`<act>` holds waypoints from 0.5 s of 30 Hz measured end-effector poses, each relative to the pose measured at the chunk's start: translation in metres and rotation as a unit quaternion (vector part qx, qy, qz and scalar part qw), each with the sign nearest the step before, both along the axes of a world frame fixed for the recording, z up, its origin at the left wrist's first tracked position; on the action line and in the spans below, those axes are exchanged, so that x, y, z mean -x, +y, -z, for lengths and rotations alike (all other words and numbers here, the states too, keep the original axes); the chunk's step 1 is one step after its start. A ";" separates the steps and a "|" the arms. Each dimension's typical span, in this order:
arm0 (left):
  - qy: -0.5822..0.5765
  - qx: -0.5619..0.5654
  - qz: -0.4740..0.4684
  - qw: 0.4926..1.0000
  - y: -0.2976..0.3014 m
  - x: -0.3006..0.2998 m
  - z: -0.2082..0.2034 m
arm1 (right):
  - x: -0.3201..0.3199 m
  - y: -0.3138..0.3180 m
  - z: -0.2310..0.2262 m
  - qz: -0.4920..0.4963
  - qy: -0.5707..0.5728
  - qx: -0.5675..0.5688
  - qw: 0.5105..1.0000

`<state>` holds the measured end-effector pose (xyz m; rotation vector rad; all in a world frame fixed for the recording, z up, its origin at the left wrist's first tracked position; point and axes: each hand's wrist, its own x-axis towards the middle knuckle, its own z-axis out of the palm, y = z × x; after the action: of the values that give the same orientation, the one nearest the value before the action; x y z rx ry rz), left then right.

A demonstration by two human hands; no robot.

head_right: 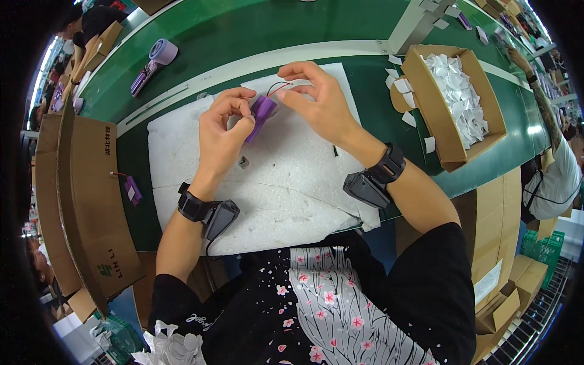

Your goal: The person connects a circuit board to a fan housing, inserts a battery pack, and sets it aside. They then pick up another battery pack, peel off an adhesive strip, and press the pack into a new fan housing before connecting its circuit board.

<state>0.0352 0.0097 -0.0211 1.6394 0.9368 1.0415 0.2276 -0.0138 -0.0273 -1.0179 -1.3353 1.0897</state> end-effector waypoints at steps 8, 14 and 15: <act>0.013 -0.008 -0.001 1.000 0.001 0.000 0.001 | 0.001 0.002 0.001 -0.009 -0.012 0.002 1.000; 0.004 -0.003 0.009 1.000 0.001 0.003 0.001 | 0.002 0.000 0.002 -0.022 -0.020 0.003 1.000; 0.004 -0.002 0.009 1.000 0.000 0.003 0.001 | 0.002 0.001 0.003 -0.024 -0.020 0.002 1.000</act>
<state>0.0327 0.0101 -0.0222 1.6539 0.9245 1.0261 0.2258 -0.0131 -0.0298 -1.0211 -1.3958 1.1133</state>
